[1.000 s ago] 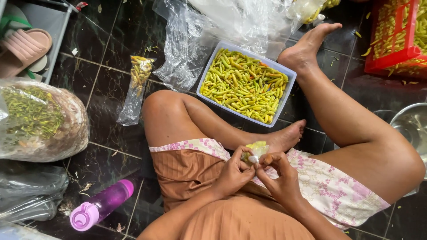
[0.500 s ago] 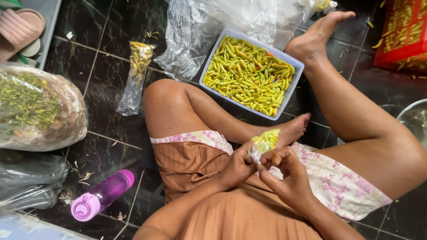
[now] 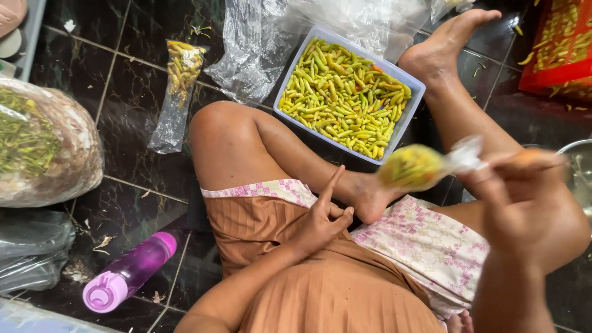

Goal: Packing small green chilies into individual plastic bags and tying them shut.

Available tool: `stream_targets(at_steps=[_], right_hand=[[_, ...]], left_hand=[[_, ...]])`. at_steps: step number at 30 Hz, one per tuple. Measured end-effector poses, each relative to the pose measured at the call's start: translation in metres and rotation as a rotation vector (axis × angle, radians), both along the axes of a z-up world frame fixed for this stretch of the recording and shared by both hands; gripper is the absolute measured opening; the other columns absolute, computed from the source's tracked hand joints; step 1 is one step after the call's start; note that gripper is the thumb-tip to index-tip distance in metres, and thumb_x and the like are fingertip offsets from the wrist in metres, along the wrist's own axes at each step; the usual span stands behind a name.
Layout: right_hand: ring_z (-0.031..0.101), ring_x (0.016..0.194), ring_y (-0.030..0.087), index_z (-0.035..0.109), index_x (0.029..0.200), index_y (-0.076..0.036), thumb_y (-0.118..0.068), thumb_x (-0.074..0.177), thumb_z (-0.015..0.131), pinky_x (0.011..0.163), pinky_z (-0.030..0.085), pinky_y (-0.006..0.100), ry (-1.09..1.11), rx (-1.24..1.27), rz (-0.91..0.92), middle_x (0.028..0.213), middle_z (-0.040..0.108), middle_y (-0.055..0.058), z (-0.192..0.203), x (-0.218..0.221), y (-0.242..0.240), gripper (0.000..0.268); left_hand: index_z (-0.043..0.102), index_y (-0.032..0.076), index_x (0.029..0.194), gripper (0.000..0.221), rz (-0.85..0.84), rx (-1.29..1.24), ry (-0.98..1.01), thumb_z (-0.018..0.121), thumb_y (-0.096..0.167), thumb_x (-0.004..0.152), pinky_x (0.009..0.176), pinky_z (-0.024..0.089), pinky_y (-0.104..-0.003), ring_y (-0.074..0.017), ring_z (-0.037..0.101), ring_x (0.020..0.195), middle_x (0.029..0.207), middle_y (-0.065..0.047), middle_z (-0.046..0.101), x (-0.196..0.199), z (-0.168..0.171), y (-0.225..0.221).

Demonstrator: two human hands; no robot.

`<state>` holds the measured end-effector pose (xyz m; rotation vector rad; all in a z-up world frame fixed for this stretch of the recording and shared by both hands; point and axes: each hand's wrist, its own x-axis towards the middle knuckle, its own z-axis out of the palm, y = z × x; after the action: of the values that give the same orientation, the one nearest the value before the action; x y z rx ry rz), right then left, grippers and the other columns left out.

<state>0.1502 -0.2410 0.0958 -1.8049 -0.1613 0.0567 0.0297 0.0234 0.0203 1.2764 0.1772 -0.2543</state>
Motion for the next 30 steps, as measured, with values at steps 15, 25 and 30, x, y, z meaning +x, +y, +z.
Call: stream_targets(at_steps=[15,25,30], right_hand=[[0.048,0.081,0.006,0.051,0.084,-0.022,-0.037,0.115,0.063,0.081,0.047,0.021,0.108,-0.001,-0.14,0.088,0.049,-0.006,-0.232,0.507,-0.125,0.037],[0.078,0.089,0.024,0.073,0.108,0.004,0.022,0.093,0.083,0.083,0.073,0.034,-0.309,0.002,-0.059,0.102,0.079,0.015,-0.419,0.6,-0.092,0.026],[0.072,0.103,0.023,0.067,0.116,-0.012,0.012,0.104,0.067,0.09,0.069,0.039,-0.187,-0.008,-0.049,0.115,0.071,0.008,-0.329,0.494,-0.043,0.027]], left_hand=[[0.072,0.009,0.114,0.027,0.225,-0.122,0.313,0.055,0.004,0.094,0.04,0.017,-0.014,-0.0003,0.027,0.039,0.039,0.008,0.04,0.02,-0.111,-0.007],[0.067,0.007,0.107,0.022,0.092,-0.21,0.411,0.054,-0.001,0.091,0.041,0.018,-0.02,-0.0011,0.029,0.044,0.054,0.009,0.042,0.041,-0.107,0.002],[0.066,0.007,0.108,0.022,0.039,-0.171,0.359,0.053,-0.001,0.091,0.043,0.02,-0.02,-0.0001,0.032,0.045,0.056,0.01,0.043,0.038,-0.112,0.0]])
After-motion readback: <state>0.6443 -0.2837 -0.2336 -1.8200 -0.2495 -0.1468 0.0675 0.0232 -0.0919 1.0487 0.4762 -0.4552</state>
